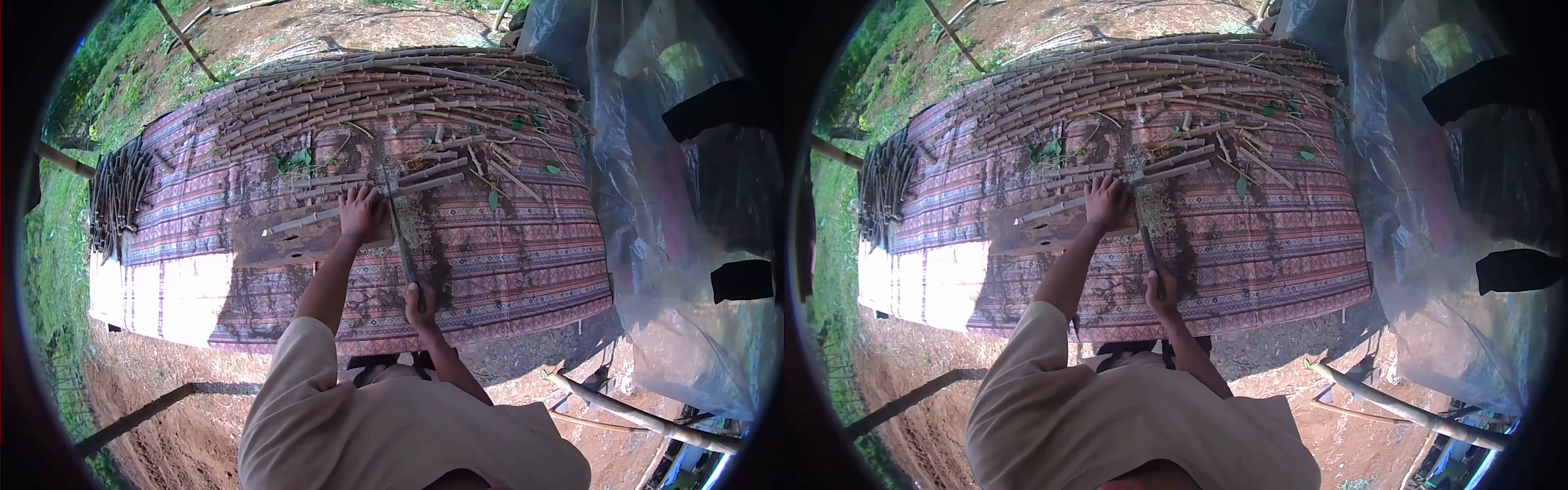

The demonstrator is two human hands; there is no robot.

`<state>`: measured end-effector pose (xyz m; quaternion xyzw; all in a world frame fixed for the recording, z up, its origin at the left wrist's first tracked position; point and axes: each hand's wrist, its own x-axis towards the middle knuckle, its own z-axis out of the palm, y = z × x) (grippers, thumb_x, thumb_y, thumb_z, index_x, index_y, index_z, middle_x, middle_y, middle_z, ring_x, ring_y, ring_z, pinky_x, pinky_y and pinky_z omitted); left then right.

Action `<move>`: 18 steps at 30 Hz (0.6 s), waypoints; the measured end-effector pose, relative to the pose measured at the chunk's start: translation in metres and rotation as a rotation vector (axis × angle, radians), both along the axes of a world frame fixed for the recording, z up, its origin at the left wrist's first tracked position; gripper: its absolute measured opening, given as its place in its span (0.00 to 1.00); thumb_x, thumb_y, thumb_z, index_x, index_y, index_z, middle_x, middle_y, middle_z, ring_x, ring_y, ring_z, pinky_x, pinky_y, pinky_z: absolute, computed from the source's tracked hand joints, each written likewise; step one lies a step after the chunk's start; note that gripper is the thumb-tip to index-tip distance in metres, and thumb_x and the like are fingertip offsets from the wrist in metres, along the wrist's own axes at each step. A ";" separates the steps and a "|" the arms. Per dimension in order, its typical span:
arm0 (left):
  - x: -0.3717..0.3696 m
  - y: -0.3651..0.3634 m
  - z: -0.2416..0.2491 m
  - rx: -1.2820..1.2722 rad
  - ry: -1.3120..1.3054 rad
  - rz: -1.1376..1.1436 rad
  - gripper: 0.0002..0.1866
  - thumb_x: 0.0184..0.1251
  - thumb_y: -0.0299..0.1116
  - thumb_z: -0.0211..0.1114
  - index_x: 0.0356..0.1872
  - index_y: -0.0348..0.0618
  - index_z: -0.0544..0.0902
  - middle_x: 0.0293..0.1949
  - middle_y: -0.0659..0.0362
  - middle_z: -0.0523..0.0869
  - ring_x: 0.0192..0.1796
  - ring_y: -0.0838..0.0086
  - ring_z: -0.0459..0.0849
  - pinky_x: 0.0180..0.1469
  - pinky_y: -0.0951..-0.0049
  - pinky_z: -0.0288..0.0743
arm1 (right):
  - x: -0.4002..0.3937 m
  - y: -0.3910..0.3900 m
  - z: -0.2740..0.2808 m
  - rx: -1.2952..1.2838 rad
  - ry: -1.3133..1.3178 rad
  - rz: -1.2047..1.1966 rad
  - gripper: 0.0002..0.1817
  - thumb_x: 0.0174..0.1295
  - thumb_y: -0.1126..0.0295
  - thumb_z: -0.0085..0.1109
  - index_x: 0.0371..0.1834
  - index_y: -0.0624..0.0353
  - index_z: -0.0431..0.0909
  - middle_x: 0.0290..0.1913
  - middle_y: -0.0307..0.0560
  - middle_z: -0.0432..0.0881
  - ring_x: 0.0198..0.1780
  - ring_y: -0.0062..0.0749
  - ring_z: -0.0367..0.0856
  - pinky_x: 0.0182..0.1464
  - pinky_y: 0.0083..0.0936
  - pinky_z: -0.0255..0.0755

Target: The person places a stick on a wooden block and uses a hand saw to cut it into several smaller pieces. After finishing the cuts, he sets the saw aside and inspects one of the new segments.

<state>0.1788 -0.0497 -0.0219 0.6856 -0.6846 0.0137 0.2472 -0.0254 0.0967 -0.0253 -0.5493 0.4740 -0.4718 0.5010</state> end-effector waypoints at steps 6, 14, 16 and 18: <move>-0.002 -0.001 0.002 -0.002 -0.025 0.005 0.10 0.66 0.46 0.61 0.39 0.53 0.81 0.42 0.60 0.78 0.52 0.60 0.74 0.54 0.52 0.63 | 0.013 -0.031 -0.020 -0.084 0.105 -0.096 0.20 0.73 0.57 0.49 0.42 0.66 0.80 0.19 0.35 0.73 0.22 0.17 0.71 0.28 0.20 0.68; -0.001 -0.002 0.000 -0.006 -0.052 0.025 0.09 0.66 0.46 0.61 0.38 0.55 0.81 0.41 0.60 0.77 0.50 0.61 0.74 0.53 0.53 0.63 | -0.009 0.013 -0.002 -0.141 0.057 0.013 0.13 0.74 0.65 0.48 0.36 0.62 0.76 0.18 0.34 0.69 0.21 0.18 0.70 0.24 0.23 0.63; -0.004 0.003 -0.003 -0.011 -0.041 0.021 0.09 0.66 0.45 0.61 0.38 0.55 0.81 0.40 0.60 0.77 0.50 0.60 0.74 0.52 0.53 0.63 | -0.005 0.014 0.006 -0.104 0.059 -0.004 0.13 0.75 0.65 0.47 0.35 0.62 0.76 0.18 0.33 0.69 0.21 0.16 0.69 0.24 0.23 0.61; -0.001 -0.002 -0.005 -0.048 -0.023 0.030 0.09 0.66 0.45 0.61 0.37 0.54 0.81 0.40 0.60 0.77 0.49 0.60 0.74 0.51 0.53 0.62 | 0.009 -0.012 0.009 -0.066 0.018 -0.009 0.14 0.75 0.64 0.47 0.35 0.62 0.75 0.18 0.33 0.69 0.20 0.15 0.69 0.23 0.22 0.61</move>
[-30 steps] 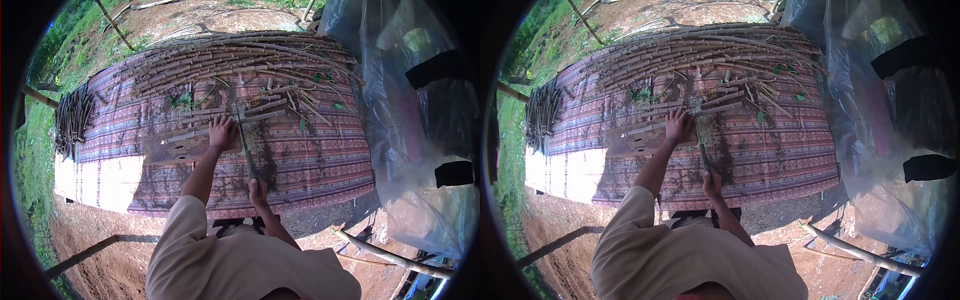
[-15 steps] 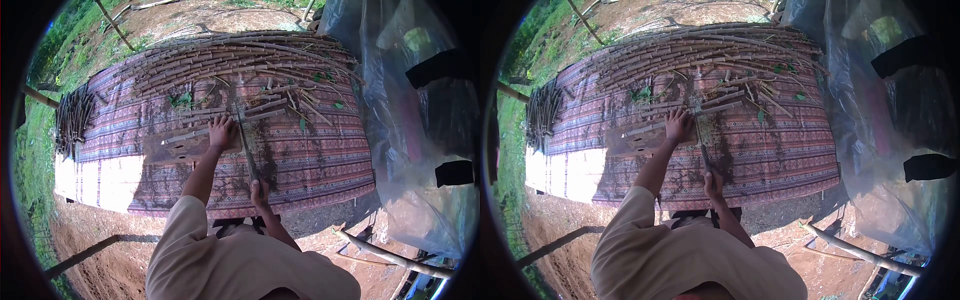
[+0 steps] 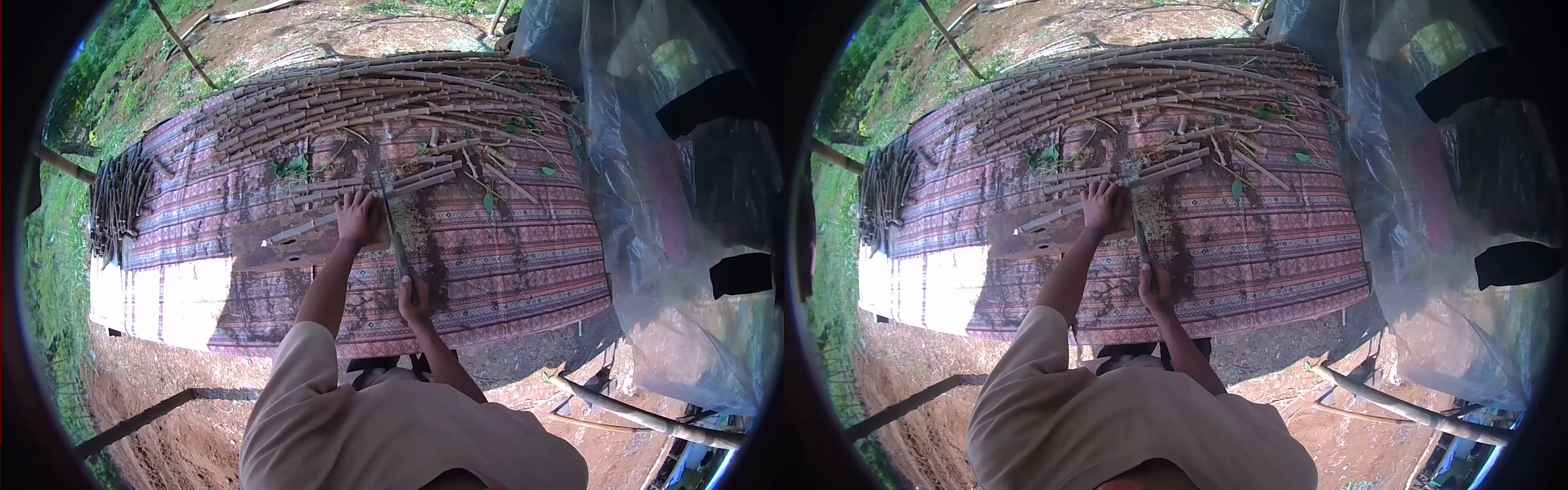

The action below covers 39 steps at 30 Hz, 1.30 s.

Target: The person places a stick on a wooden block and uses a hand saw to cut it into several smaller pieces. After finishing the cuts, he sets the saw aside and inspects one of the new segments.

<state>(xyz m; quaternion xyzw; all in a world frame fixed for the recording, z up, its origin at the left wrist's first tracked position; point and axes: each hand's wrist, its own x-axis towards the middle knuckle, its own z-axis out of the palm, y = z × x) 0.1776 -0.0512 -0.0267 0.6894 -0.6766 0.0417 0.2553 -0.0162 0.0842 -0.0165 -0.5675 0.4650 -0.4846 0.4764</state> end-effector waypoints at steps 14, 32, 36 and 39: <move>-0.002 0.005 0.005 0.048 -0.032 -0.127 0.11 0.62 0.43 0.63 0.41 0.52 0.80 0.40 0.58 0.76 0.48 0.59 0.73 0.51 0.52 0.61 | 0.001 -0.019 0.008 0.106 -0.042 0.038 0.18 0.76 0.60 0.44 0.28 0.59 0.68 0.20 0.29 0.66 0.21 0.12 0.63 0.23 0.20 0.58; 0.001 0.000 -0.003 0.001 -0.046 -0.106 0.10 0.67 0.46 0.62 0.39 0.54 0.80 0.40 0.61 0.76 0.50 0.63 0.74 0.55 0.52 0.62 | -0.002 0.005 -0.016 0.033 0.009 -0.013 0.16 0.75 0.62 0.46 0.32 0.61 0.71 0.19 0.36 0.70 0.21 0.20 0.68 0.24 0.26 0.61; -0.001 0.005 0.000 0.042 -0.033 -0.101 0.10 0.67 0.46 0.62 0.37 0.54 0.80 0.40 0.61 0.76 0.50 0.63 0.74 0.55 0.52 0.62 | -0.002 0.005 -0.016 0.065 -0.029 -0.029 0.15 0.74 0.62 0.47 0.33 0.63 0.73 0.19 0.38 0.72 0.21 0.22 0.70 0.24 0.28 0.62; -0.001 0.002 0.003 0.037 -0.025 -0.109 0.10 0.67 0.46 0.62 0.37 0.53 0.80 0.39 0.61 0.76 0.49 0.63 0.74 0.55 0.52 0.62 | 0.011 -0.048 -0.007 0.059 0.003 0.010 0.16 0.75 0.61 0.45 0.30 0.59 0.70 0.20 0.31 0.68 0.23 0.14 0.65 0.25 0.21 0.59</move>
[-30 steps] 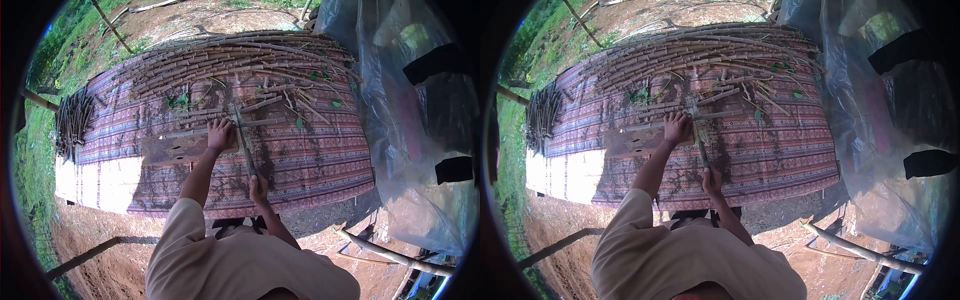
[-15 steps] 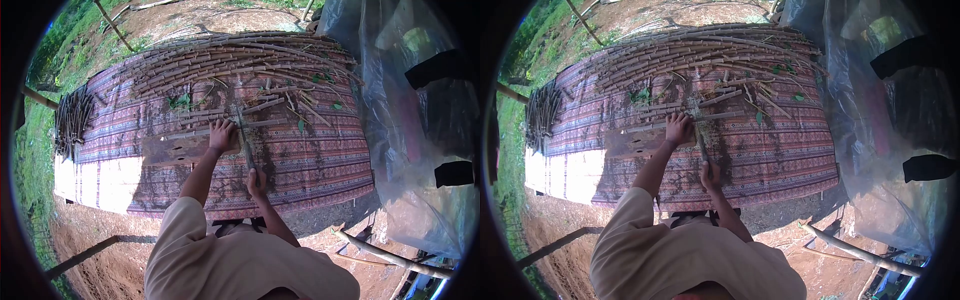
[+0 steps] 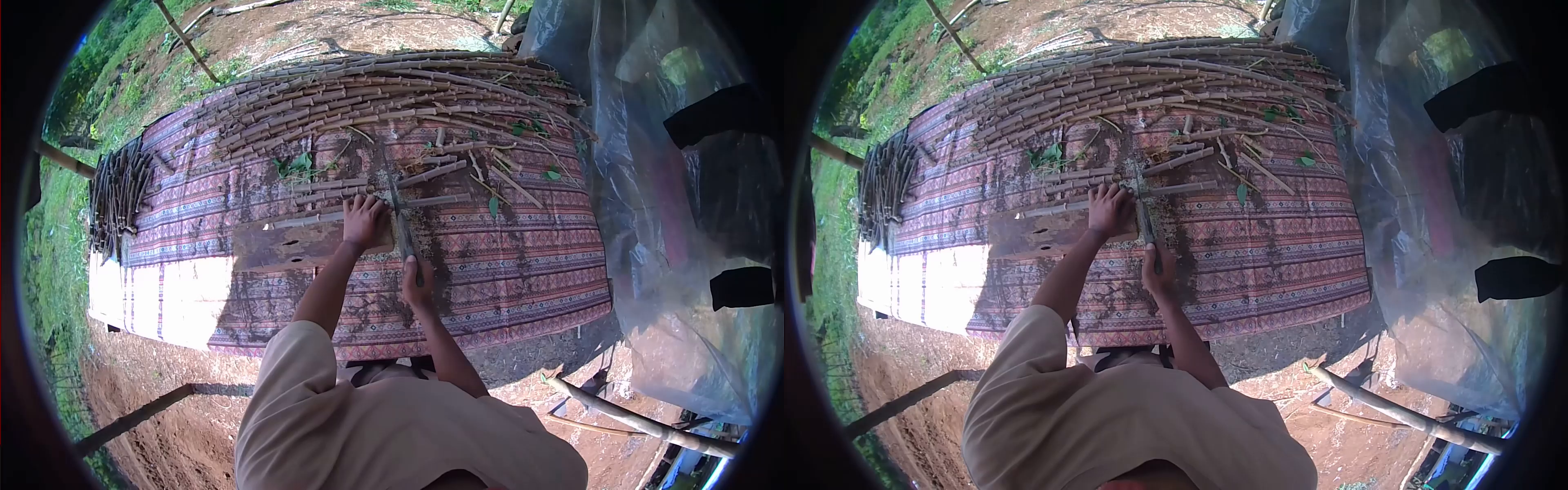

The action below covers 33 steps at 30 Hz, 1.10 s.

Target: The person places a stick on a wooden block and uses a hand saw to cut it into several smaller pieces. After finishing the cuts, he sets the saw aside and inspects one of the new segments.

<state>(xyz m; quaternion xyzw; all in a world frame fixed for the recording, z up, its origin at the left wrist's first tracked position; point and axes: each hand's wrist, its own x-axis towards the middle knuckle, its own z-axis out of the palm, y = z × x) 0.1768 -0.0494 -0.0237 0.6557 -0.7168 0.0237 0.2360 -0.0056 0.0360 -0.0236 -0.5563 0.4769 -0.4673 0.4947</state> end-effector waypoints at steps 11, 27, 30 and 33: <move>0.000 0.002 0.007 0.000 0.019 -0.013 0.10 0.66 0.46 0.63 0.37 0.54 0.79 0.38 0.62 0.76 0.48 0.63 0.74 0.55 0.53 0.62 | 0.000 0.022 -0.003 0.062 -0.041 0.000 0.15 0.74 0.62 0.47 0.35 0.62 0.74 0.19 0.37 0.71 0.23 0.18 0.71 0.24 0.27 0.60; -0.002 0.007 0.003 -0.065 0.020 -0.031 0.11 0.65 0.44 0.64 0.42 0.54 0.80 0.43 0.60 0.77 0.53 0.60 0.74 0.59 0.52 0.62 | -0.063 0.030 0.021 -0.213 0.233 -0.173 0.12 0.70 0.62 0.52 0.33 0.59 0.73 0.18 0.48 0.72 0.19 0.42 0.76 0.23 0.35 0.65; -0.006 0.012 0.004 -0.061 0.033 -0.018 0.12 0.64 0.41 0.65 0.47 0.53 0.81 0.52 0.60 0.80 0.65 0.59 0.71 0.67 0.51 0.59 | -0.085 0.026 0.032 -0.246 0.373 -0.184 0.11 0.69 0.63 0.54 0.34 0.58 0.74 0.19 0.48 0.74 0.20 0.44 0.79 0.24 0.36 0.68; -0.012 0.014 0.007 -0.099 0.028 0.012 0.18 0.64 0.40 0.65 0.54 0.52 0.79 0.60 0.58 0.78 0.69 0.57 0.68 0.72 0.49 0.55 | -0.107 0.020 0.043 -0.249 0.423 -0.172 0.10 0.68 0.63 0.55 0.35 0.58 0.75 0.20 0.50 0.76 0.22 0.46 0.80 0.25 0.38 0.71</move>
